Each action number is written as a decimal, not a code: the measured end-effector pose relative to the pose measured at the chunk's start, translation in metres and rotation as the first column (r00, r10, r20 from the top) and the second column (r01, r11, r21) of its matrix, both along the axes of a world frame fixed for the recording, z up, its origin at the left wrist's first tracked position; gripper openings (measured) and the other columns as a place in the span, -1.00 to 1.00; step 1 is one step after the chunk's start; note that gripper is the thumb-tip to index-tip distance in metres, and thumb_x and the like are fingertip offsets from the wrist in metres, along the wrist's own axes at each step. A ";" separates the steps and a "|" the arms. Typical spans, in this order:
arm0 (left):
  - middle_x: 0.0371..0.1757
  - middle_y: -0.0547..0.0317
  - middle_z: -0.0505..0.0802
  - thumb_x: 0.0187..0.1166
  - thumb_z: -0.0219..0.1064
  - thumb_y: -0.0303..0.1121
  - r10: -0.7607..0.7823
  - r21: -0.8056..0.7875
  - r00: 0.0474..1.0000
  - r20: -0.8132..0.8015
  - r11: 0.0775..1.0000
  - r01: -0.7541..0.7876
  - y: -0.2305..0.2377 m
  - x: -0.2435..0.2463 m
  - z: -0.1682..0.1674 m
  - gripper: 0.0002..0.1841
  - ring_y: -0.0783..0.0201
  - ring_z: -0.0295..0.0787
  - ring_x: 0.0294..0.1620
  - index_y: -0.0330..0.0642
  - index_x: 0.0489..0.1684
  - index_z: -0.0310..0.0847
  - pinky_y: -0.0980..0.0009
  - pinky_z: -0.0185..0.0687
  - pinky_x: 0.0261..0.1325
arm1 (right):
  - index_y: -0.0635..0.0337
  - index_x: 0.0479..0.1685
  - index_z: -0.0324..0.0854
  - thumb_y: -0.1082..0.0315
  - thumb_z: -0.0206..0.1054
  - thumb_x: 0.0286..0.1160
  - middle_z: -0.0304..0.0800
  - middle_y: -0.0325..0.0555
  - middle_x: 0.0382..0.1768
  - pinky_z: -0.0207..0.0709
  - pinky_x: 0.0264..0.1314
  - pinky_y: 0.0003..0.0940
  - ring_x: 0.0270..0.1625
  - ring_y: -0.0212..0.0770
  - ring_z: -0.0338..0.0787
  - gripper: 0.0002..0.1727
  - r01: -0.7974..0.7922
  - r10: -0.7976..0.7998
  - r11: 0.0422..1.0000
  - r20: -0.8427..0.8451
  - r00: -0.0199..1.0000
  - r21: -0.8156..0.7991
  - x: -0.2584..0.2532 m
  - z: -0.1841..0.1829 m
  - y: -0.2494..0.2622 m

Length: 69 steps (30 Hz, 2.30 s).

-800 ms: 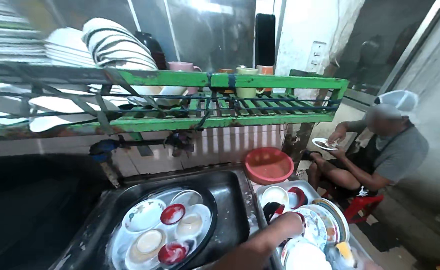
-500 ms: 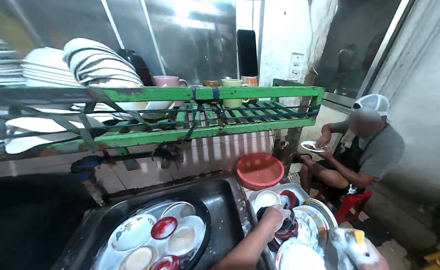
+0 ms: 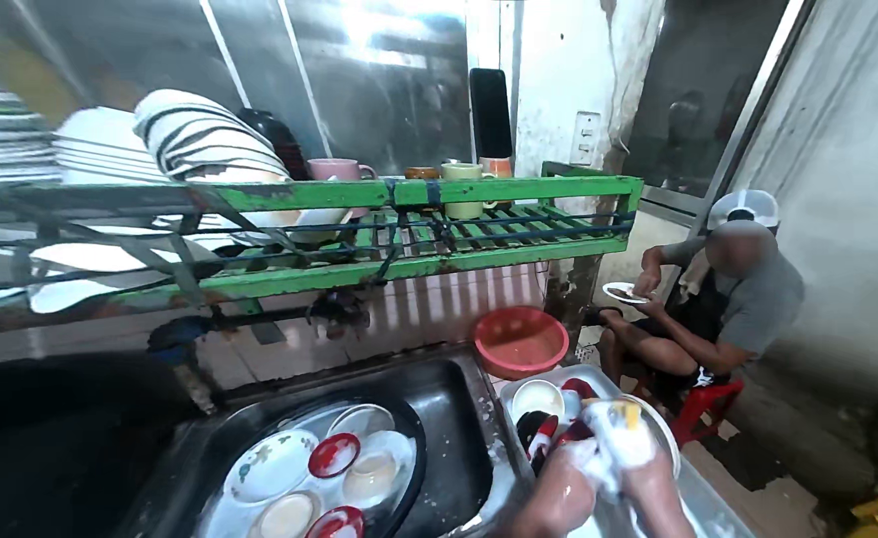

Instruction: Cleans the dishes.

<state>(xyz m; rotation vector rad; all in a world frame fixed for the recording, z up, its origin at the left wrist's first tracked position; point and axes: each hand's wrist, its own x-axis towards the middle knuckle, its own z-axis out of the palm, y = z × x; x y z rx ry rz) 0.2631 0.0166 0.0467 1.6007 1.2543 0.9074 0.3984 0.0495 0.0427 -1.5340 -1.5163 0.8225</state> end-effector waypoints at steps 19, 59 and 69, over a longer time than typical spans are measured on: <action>0.01 -0.02 0.75 0.76 0.05 -0.52 0.504 -0.360 0.657 0.560 0.863 -0.355 0.004 0.029 -0.009 -0.75 0.28 0.69 0.01 -0.41 0.22 0.57 0.35 0.63 0.13 | 0.49 0.32 0.63 0.24 0.49 0.37 0.81 0.30 0.19 0.56 0.46 0.16 0.31 0.16 0.79 -0.42 0.030 -0.051 0.970 0.079 0.996 0.242 -0.009 -0.010 -0.003; 0.23 -0.11 0.78 0.85 -0.06 -0.37 0.308 -0.167 0.903 0.300 0.949 -0.268 0.027 0.005 -0.010 -0.62 0.21 0.69 0.28 -0.39 0.34 0.59 0.26 0.56 0.41 | 0.47 0.35 0.61 0.32 0.40 0.46 0.79 0.30 0.22 0.54 0.51 0.08 0.36 0.15 0.76 -0.49 -0.347 0.312 0.935 0.297 0.902 0.073 0.000 0.020 -0.024; 0.29 -0.23 0.78 0.73 0.03 -0.39 0.234 0.322 0.965 0.115 0.911 -0.259 0.029 0.008 -0.029 -0.61 0.06 0.67 0.41 -0.44 0.26 0.69 0.21 0.46 0.57 | 0.39 0.28 0.52 0.38 0.04 0.79 0.75 -0.02 -0.17 0.71 -0.10 -0.29 -0.20 -0.27 0.77 -0.69 -0.143 0.022 0.953 -0.412 0.911 -0.266 -0.002 0.011 -0.021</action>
